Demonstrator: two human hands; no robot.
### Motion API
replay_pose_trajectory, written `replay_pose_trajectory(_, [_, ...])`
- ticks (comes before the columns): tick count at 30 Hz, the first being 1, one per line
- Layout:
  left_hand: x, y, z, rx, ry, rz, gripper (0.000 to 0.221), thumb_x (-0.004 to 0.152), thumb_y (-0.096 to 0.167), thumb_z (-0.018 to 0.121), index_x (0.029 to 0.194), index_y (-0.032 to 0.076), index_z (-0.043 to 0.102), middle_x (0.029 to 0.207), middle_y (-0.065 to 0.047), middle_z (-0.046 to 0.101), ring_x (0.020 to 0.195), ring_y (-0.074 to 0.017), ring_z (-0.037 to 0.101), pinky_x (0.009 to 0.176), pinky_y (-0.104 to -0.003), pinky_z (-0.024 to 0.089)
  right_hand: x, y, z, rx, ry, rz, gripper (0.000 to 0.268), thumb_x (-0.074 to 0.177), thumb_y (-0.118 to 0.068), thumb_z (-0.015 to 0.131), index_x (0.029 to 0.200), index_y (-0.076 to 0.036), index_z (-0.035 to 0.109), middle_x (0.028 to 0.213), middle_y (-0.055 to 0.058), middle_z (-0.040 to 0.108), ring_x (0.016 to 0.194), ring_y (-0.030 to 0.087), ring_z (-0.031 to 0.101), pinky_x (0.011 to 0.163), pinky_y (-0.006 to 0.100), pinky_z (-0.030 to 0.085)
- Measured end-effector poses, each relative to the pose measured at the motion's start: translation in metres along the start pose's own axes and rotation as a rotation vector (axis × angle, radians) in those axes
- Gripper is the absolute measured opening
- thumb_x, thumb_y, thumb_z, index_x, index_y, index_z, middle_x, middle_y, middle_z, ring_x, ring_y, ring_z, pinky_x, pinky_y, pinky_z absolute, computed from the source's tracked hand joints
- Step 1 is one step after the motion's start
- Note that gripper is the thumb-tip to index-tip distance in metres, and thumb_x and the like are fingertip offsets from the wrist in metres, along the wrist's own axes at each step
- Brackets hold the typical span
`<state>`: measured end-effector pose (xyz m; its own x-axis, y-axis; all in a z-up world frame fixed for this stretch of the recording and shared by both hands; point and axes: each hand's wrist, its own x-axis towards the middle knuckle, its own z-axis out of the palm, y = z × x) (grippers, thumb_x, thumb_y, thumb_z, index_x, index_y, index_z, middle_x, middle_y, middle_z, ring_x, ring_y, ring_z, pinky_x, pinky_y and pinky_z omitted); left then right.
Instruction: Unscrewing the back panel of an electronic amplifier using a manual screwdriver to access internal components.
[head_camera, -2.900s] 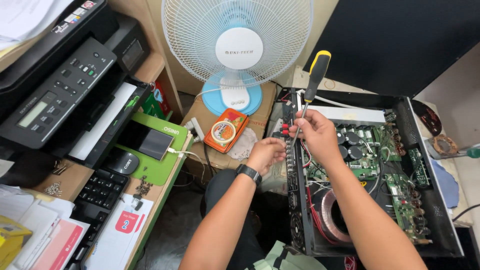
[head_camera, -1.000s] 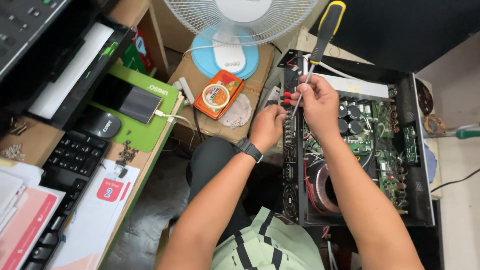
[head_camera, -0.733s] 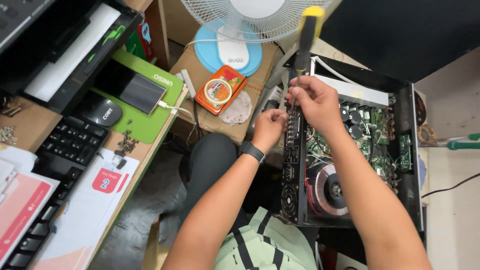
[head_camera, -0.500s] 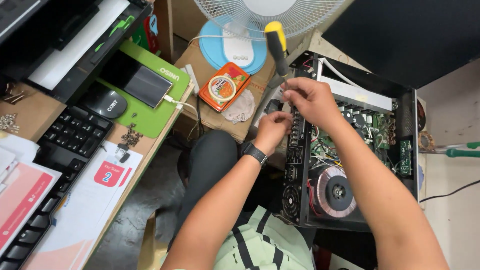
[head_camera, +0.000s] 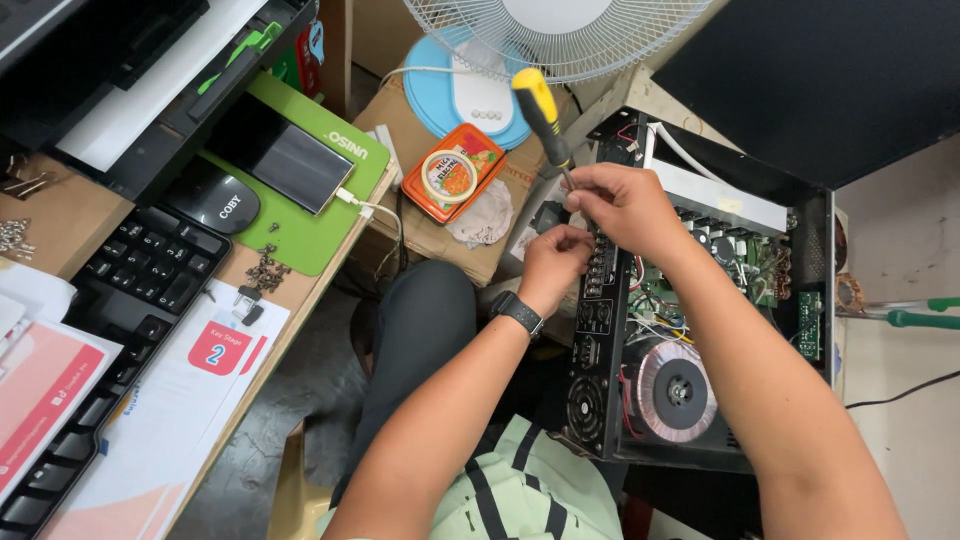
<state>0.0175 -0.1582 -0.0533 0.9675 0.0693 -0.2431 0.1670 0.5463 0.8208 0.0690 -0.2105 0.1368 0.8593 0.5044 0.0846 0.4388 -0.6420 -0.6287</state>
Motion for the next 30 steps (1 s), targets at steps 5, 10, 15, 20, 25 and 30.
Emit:
replay_pose_trajectory(5, [-0.001, -0.003, -0.002, -0.009, -0.002, 0.023, 0.019, 0.097, 0.004, 0.082, 0.115, 0.000, 0.087, 0.096, -0.025, 0.082, 0.080, -0.0275, 0.083, 0.067, -0.040, 0.073, 0.016, -0.003, -0.002, -0.120, -0.111, -0.074, 0.019, 0.100, -0.002, 0.090, 0.119, -0.008, 0.088, 0.096, 0.013, 0.082, 0.090, 0.031, 0.082, 0.079, 0.043, 0.065])
replay_pose_trajectory(10, [-0.005, 0.009, -0.003, -0.042, 0.000, 0.004, 0.025, 0.095, 0.006, 0.085, 0.119, -0.001, 0.086, 0.100, -0.028, 0.082, 0.084, -0.0289, 0.084, 0.070, -0.042, 0.075, 0.030, -0.025, -0.002, -0.185, -0.319, -0.029, 0.020, 0.105, 0.000, 0.080, 0.122, -0.006, 0.088, 0.103, 0.020, 0.086, 0.100, 0.043, 0.084, 0.088, 0.055, 0.067])
replay_pose_trajectory(15, [0.009, -0.008, -0.005, -0.070, -0.008, -0.037, 0.023, 0.093, 0.003, 0.083, 0.114, -0.006, 0.084, 0.098, -0.026, 0.082, 0.073, -0.0280, 0.082, 0.062, -0.042, 0.074, 0.032, -0.030, -0.005, -0.112, -0.525, 0.181, 0.022, 0.113, -0.007, 0.064, 0.126, -0.004, 0.081, 0.103, 0.019, 0.089, 0.103, 0.040, 0.085, 0.095, 0.057, 0.066])
replay_pose_trajectory(20, [0.014, -0.002, -0.005, -0.078, -0.041, -0.040, 0.024, 0.090, -0.003, 0.080, 0.113, -0.007, 0.085, 0.099, -0.027, 0.082, 0.076, -0.0318, 0.084, 0.064, -0.044, 0.075, 0.042, -0.007, -0.001, -0.093, -0.448, 0.143, 0.017, 0.099, -0.021, 0.090, 0.112, -0.012, 0.085, 0.094, 0.009, 0.085, 0.094, 0.029, 0.082, 0.089, 0.048, 0.066])
replay_pose_trajectory(25, [0.019, 0.007, -0.010, -0.059, -0.103, -0.067, 0.026, 0.089, -0.004, 0.079, 0.113, -0.010, 0.084, 0.095, -0.025, 0.082, 0.070, -0.0287, 0.083, 0.064, -0.042, 0.076, 0.044, -0.014, -0.001, -0.189, -0.395, 0.059, 0.020, 0.096, -0.020, 0.095, 0.114, -0.018, 0.089, 0.096, 0.004, 0.085, 0.092, 0.027, 0.083, 0.085, 0.046, 0.067])
replay_pose_trajectory(30, [0.022, 0.014, -0.017, -0.019, -0.160, -0.034, 0.031, 0.090, -0.007, 0.083, 0.120, -0.015, 0.081, 0.105, -0.036, 0.081, 0.077, -0.0367, 0.084, 0.065, -0.049, 0.076, 0.040, -0.025, 0.001, -0.142, -0.493, 0.124, 0.015, 0.109, -0.015, 0.076, 0.120, -0.011, 0.084, 0.099, 0.012, 0.088, 0.098, 0.038, 0.084, 0.090, 0.054, 0.067])
